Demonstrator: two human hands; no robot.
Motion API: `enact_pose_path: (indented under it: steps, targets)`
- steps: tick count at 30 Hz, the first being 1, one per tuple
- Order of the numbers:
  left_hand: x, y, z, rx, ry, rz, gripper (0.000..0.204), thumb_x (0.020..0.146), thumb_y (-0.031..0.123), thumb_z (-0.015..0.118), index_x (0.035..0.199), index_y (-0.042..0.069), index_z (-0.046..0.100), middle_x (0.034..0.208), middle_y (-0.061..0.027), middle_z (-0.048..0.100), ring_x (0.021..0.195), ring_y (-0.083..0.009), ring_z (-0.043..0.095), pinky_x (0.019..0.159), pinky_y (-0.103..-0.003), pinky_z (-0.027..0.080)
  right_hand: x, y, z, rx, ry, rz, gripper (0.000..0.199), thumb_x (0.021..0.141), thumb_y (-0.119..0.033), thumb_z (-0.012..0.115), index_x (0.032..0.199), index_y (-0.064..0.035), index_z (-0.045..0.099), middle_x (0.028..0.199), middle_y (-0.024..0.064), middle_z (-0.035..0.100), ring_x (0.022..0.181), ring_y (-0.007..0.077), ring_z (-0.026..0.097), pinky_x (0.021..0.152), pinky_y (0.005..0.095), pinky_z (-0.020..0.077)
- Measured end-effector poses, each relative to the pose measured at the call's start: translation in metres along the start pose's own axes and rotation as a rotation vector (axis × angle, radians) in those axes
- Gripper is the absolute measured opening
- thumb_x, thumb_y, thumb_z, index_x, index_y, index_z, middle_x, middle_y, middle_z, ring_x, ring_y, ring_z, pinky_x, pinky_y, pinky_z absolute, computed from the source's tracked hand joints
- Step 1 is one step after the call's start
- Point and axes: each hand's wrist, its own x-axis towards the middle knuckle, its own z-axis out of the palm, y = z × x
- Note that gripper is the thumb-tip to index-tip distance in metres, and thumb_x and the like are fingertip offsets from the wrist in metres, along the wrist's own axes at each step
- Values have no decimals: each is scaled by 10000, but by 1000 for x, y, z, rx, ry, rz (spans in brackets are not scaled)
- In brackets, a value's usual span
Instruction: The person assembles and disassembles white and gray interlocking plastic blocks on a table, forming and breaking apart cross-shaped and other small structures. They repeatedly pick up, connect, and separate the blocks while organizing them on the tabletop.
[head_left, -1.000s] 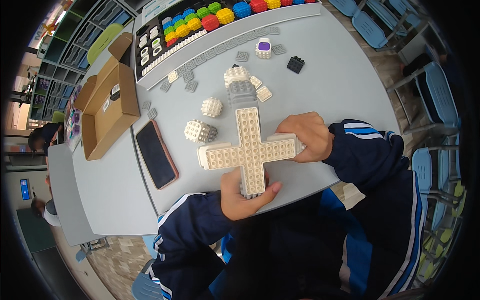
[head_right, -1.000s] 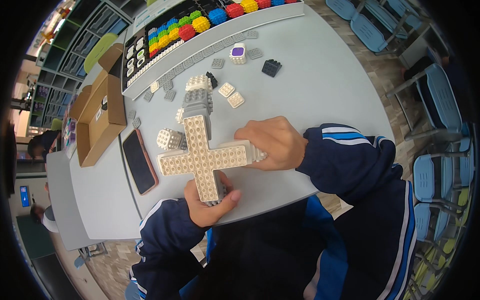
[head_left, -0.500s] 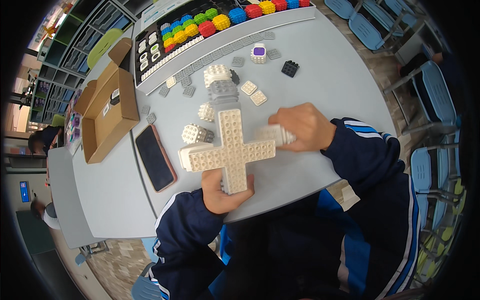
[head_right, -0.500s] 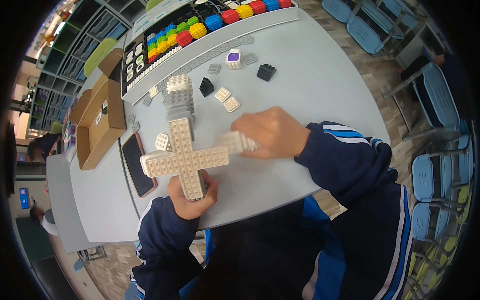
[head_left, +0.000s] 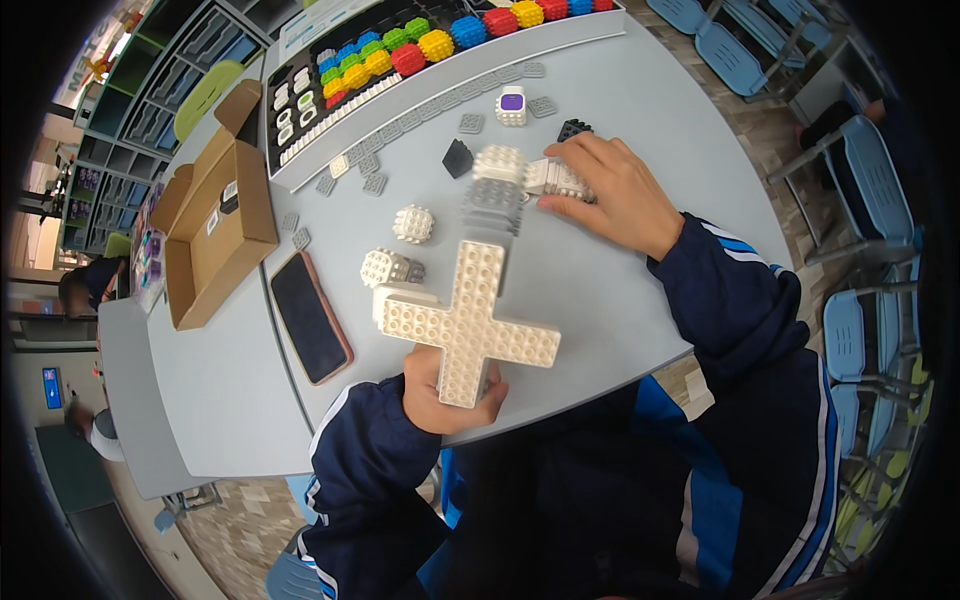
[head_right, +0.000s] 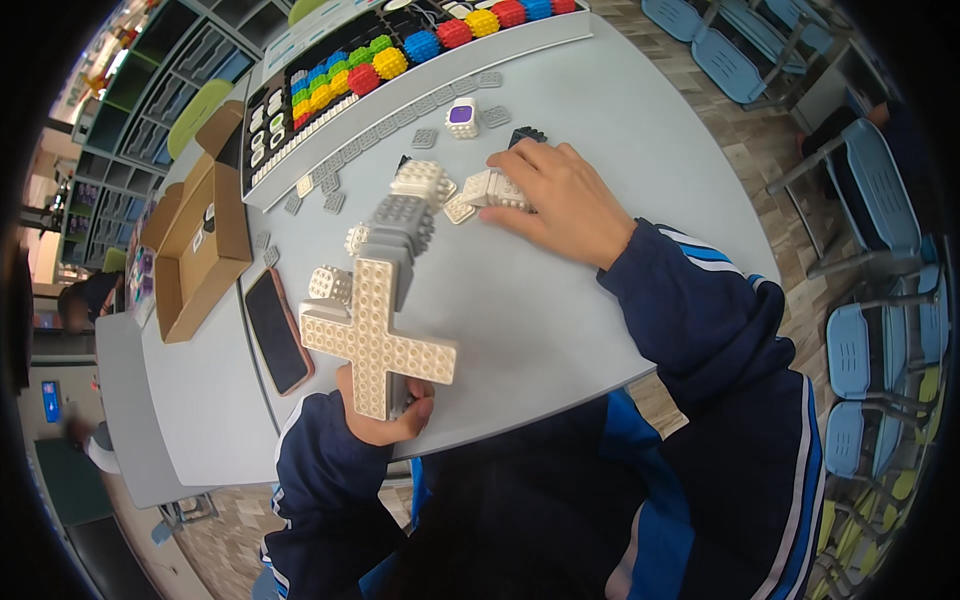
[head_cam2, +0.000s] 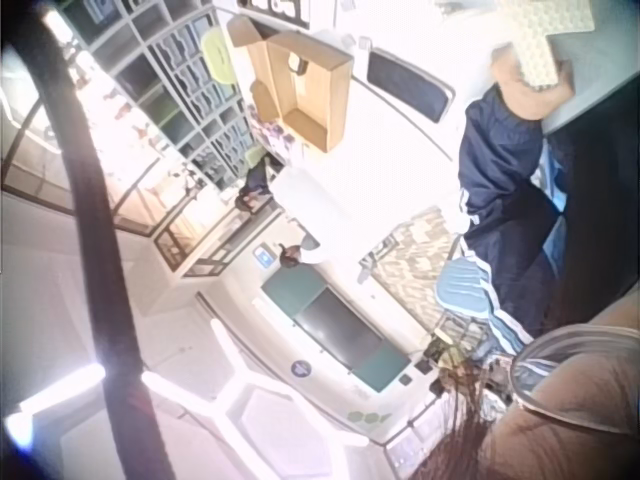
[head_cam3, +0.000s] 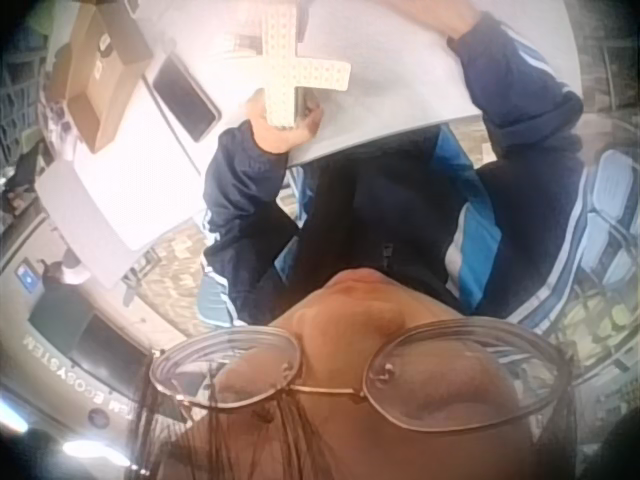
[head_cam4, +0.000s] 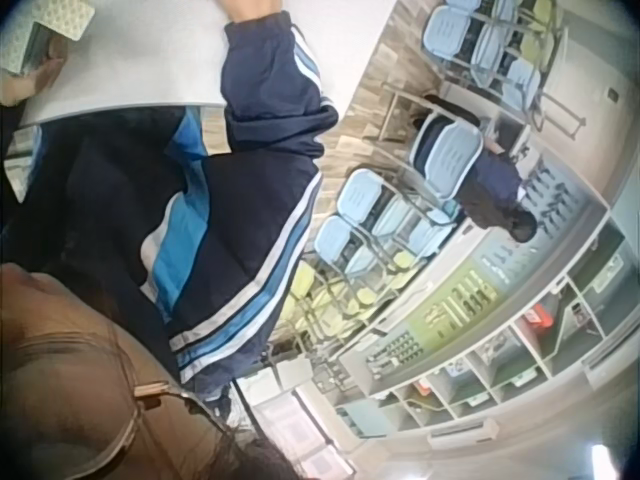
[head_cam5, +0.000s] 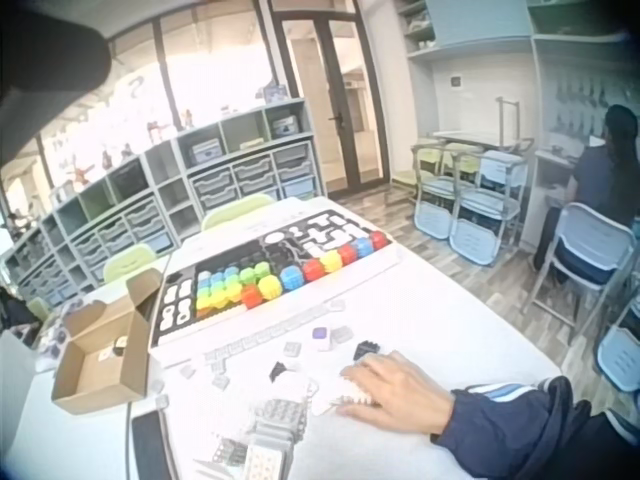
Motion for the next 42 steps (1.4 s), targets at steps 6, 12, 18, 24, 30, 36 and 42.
enact_pose_path:
  steps: [6, 12, 18, 24, 30, 36, 42]
  targets:
    - [0, 2, -4, -87, -218, -29, 147, 658, -40, 697, 762, 39, 630, 712, -14, 622, 649, -132, 599, 625, -274, 460, 5, 0, -13, 135, 33, -60, 605, 757, -162, 729, 1328, -116, 536, 1269, 123, 550, 1208, 298, 489, 1069, 456, 289]
    - [6, 3, -13, -206, -340, -124, 143, 676, -51, 688, 753, 43, 612, 700, -6, 601, 625, -121, 568, 597, -272, 438, 4, -27, -43, 302, -169, -264, 705, 667, -81, 725, 1339, -172, 535, 1397, 105, 479, 1346, 256, 399, 1146, 529, 155]
    - [16, 4, -18, -159, -567, -148, 183, 691, -44, 723, 831, 30, 632, 718, -1, 601, 637, -94, 547, 608, -254, 433, -8, -31, -10, 461, 0, -570, 501, 628, -223, 853, 1059, -67, 651, 942, 39, 681, 840, 243, 655, 818, 381, 499]
    - [16, 10, -14, -148, -123, -282, 239, 723, -5, 743, 943, -2, 649, 745, 1, 627, 676, -62, 554, 643, -233, 452, -13, -24, -1, 419, 112, -414, 353, 615, -166, 846, 861, -43, 623, 720, 75, 603, 574, 255, 602, 499, 348, 447]
    - [16, 9, -12, 276, 88, -3, 291, 738, 39, 792, 986, -19, 648, 806, -59, 702, 729, -65, 640, 662, -220, 487, -20, -35, -5, 272, 96, -330, 430, 573, -171, 841, 910, -56, 601, 757, 70, 611, 556, 254, 605, 486, 342, 453]
    - [5, -4, -8, 240, 171, 28, 286, 780, 59, 797, 1010, -28, 652, 849, -83, 725, 763, -90, 674, 679, -231, 504, -23, -45, 4, 426, 82, -257, 386, 633, -147, 836, 909, -38, 590, 738, 83, 607, 584, 273, 627, 496, 337, 478]
    - [9, 2, -12, 218, 175, 82, 260, 795, 65, 790, 1000, -30, 662, 847, -81, 721, 749, -90, 662, 675, -234, 503, -20, -52, 1, 437, 103, -236, 335, 679, -153, 822, 890, -47, 585, 727, 89, 615, 605, 276, 641, 506, 327, 488]
